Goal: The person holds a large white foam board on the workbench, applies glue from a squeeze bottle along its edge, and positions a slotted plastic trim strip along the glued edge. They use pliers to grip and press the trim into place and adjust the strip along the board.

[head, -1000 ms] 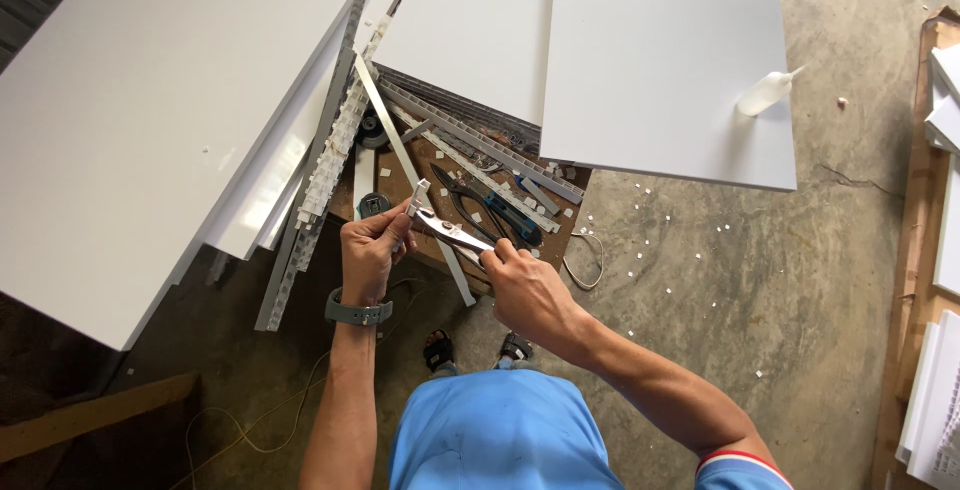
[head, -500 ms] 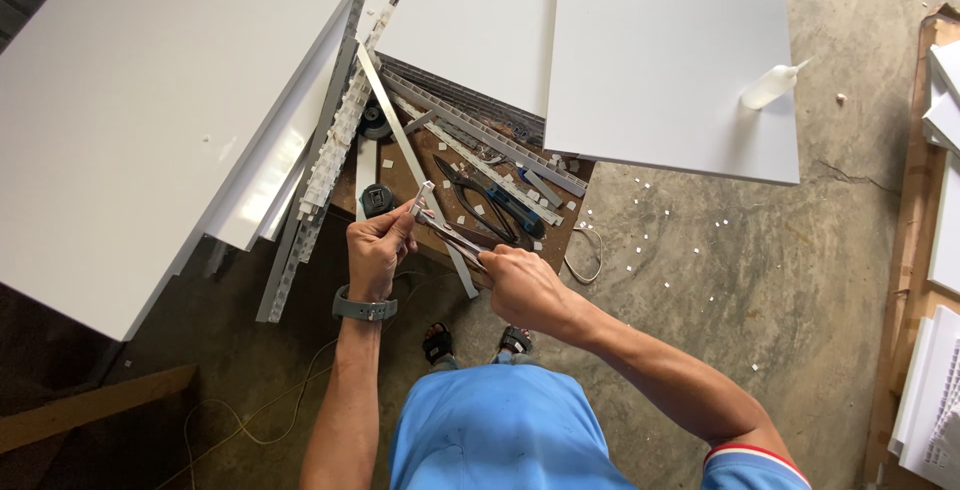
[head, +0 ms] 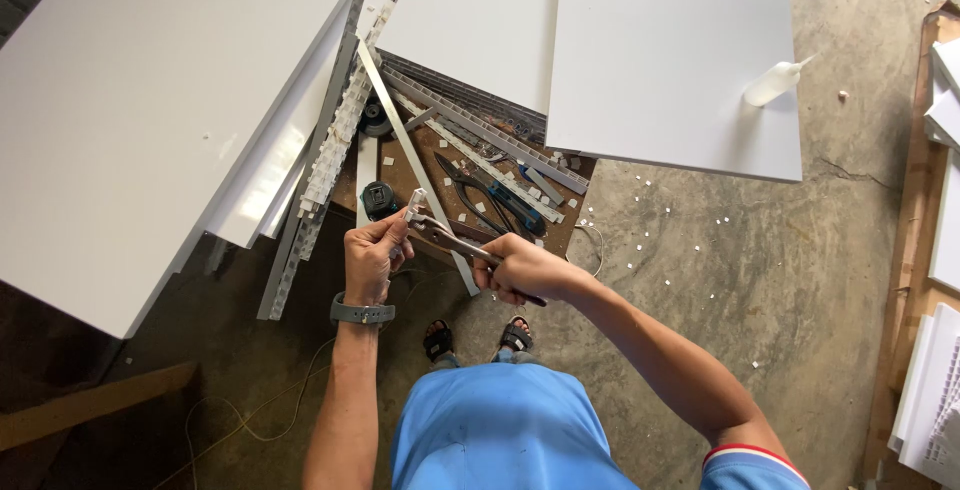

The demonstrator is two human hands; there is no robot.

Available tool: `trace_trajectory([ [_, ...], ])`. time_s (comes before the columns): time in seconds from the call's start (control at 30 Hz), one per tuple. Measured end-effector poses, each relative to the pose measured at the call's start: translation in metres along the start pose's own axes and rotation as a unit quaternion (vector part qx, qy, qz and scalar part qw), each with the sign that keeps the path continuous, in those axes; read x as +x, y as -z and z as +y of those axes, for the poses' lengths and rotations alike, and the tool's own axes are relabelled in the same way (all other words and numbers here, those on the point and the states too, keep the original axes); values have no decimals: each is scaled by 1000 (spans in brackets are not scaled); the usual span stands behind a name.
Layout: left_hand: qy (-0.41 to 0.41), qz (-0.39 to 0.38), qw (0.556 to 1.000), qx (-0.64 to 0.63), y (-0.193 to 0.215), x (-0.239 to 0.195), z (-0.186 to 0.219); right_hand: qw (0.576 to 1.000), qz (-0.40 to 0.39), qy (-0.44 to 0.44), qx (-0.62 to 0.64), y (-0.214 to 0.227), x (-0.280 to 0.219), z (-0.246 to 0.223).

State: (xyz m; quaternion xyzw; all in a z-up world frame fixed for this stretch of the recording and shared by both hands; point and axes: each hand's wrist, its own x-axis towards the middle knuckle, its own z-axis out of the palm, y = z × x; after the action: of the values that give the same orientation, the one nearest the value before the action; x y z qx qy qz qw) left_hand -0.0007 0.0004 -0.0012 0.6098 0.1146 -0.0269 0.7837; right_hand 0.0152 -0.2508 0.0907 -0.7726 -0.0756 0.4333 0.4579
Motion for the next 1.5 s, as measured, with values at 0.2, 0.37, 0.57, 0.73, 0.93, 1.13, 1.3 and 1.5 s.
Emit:
trace_trajectory([
  [0.2,8,9,998,-60,5,-3,-13,881,-166,-20,442,-2,24,49],
  [0.37,27,24,997,-68,6,-4,-27,996,22,85,22,-34,26,61],
  [0.57,102,33,986,-126,8,-7,-19,880,145,96,-441,-56,22,55],
  [0.73,91,35,982,-161,11,-6,-27,862,143,101,-477,-43,7,35],
  [0.93,70,11,987,-143,7,-4,-19,897,73,99,-425,-30,0,18],
  [1.13,65,-4,986,-154,11,7,-9,943,69,150,-288,-18,2,19],
  [1.3,51,-37,989,-134,8,17,10,949,88,146,-264,-10,1,6],
  [1.5,29,-45,996,-68,4,20,31,934,141,180,-274,-9,5,14],
])
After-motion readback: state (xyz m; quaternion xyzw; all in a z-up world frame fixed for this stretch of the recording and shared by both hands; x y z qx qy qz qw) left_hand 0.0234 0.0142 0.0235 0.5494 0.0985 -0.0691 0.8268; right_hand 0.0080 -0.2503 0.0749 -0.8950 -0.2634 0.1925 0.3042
